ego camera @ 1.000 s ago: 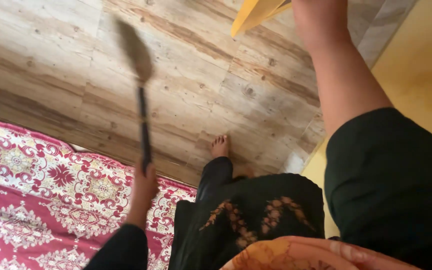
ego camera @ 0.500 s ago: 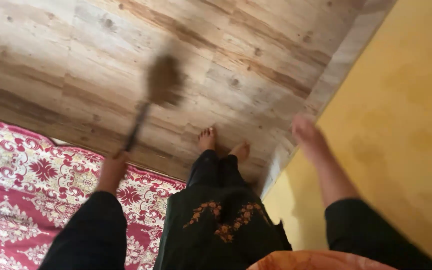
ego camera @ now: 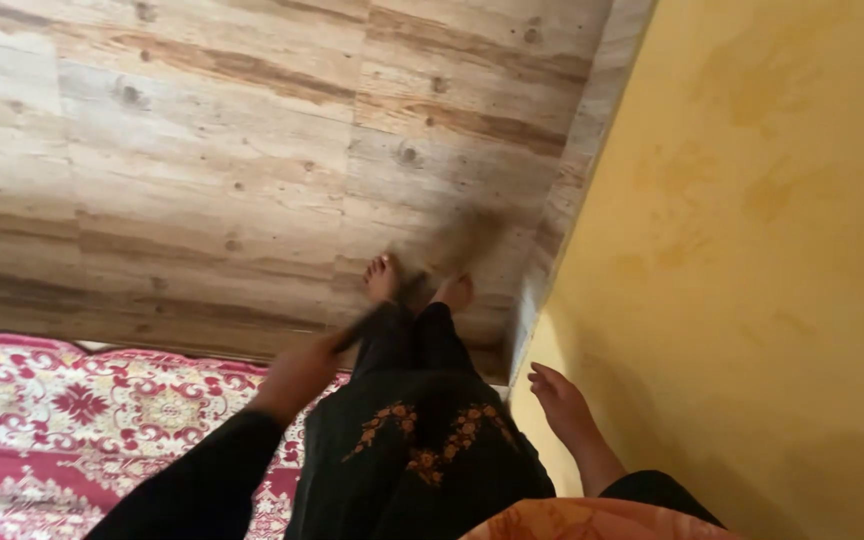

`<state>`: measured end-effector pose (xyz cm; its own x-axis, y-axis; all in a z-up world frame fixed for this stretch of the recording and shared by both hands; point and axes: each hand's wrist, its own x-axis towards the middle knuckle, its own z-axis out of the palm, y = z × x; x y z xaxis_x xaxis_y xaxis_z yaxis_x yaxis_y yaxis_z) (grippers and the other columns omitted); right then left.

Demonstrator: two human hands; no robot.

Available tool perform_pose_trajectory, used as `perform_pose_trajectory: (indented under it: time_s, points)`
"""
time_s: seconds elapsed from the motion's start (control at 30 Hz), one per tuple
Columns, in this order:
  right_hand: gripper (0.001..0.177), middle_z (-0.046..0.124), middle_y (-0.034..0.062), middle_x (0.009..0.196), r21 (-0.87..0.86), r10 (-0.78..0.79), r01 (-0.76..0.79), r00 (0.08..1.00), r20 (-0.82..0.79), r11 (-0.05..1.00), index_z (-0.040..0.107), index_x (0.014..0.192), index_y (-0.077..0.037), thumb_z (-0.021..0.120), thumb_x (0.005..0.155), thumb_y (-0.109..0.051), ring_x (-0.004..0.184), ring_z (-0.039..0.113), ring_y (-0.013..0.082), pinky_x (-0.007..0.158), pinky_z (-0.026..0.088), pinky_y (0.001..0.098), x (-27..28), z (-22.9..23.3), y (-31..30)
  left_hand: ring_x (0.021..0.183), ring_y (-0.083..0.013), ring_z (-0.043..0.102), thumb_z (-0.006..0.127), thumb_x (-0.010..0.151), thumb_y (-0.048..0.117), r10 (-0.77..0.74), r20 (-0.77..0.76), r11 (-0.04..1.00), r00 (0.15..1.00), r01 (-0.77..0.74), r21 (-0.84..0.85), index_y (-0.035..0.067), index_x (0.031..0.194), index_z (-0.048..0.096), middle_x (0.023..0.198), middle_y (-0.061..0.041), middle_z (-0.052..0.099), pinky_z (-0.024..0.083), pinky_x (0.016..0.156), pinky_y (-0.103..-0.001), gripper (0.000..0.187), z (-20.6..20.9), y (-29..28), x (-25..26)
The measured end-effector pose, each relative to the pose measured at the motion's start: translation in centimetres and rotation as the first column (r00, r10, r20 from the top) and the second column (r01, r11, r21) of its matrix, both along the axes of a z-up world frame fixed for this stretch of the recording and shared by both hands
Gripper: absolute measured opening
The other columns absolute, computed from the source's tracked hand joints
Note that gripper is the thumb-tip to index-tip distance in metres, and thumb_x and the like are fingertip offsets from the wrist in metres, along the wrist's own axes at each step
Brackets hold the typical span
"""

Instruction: Sweeping the floor and decorative rugs using a handheld broom and a dustpan.

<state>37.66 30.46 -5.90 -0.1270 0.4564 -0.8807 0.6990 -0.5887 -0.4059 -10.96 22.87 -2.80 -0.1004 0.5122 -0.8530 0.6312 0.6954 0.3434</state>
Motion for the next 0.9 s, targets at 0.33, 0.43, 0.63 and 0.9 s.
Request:
perform_pose_trajectory:
  time_s: [0.33, 0.43, 0.63, 0.9]
  points:
    - [0.043, 0.071, 0.0087, 0.131, -0.06, -0.209, 0.207, 0.977, -0.032, 0.977, 0.057, 0.143, -0.011, 0.05, 0.104, -0.028, 0.115, 0.069, 0.0204, 0.095, 0.054, 0.0361, -3.0, 1.6, 1.4, 0.079, -0.0366, 0.066, 0.062, 0.093, 0.032, -0.067, 0.098, 0.995, 0.993, 0.059, 0.076, 0.014, 0.122, 0.069, 0.092, -0.018, 0.071, 0.054, 0.067, -0.051, 0.034, -19.6, 19.3, 5.6]
    - [0.044, 0.071, 0.0087, 0.131, -0.069, -0.253, 0.251, 0.967, -0.029, 0.966, 0.057, 0.143, -0.011, 0.05, 0.103, -0.028, 0.115, 0.069, 0.021, 0.095, 0.054, 0.0369, -3.7, 1.5, 1.7, 0.075, -0.0343, 0.063, 0.068, 0.092, 0.036, 0.116, 0.083, 0.993, 0.99, -0.112, -0.046, 0.014, 0.118, 0.073, 0.092, -0.019, 0.069, 0.052, 0.065, -0.048, 0.034, -22.8, 25.0, -1.0]
    - [0.044, 0.069, 0.009, 0.133, -0.04, -0.336, 0.334, 0.941, -0.051, 0.942, 0.057, 0.143, -0.011, 0.05, 0.104, -0.029, 0.117, 0.068, 0.0219, 0.097, 0.053, 0.0375, -4.6, 2.8, 4.8, 0.044, -0.0136, 0.051, 0.063, 0.101, 0.026, 0.777, 0.37, 0.525, 0.509, -0.849, 0.064, 0.019, 0.151, 0.052, 0.065, -0.006, 0.058, 0.044, 0.037, -0.034, 0.052, -8.0, 26.7, -4.9]
    - [0.043, 0.069, 0.0089, 0.133, 0.003, -0.352, 0.354, 0.932, -0.084, 0.935, 0.057, 0.143, -0.01, 0.05, 0.104, -0.028, 0.117, 0.068, 0.0219, 0.097, 0.053, 0.0372, -7.1, 3.2, 10.5, 0.055, -0.0248, 0.064, 0.067, 0.094, 0.032, 0.5, 0.338, 0.846, 0.798, -0.533, 0.006, 0.022, 0.139, 0.064, 0.073, -0.013, 0.069, 0.054, 0.054, -0.043, 0.046, -10.9, 23.6, 3.9]
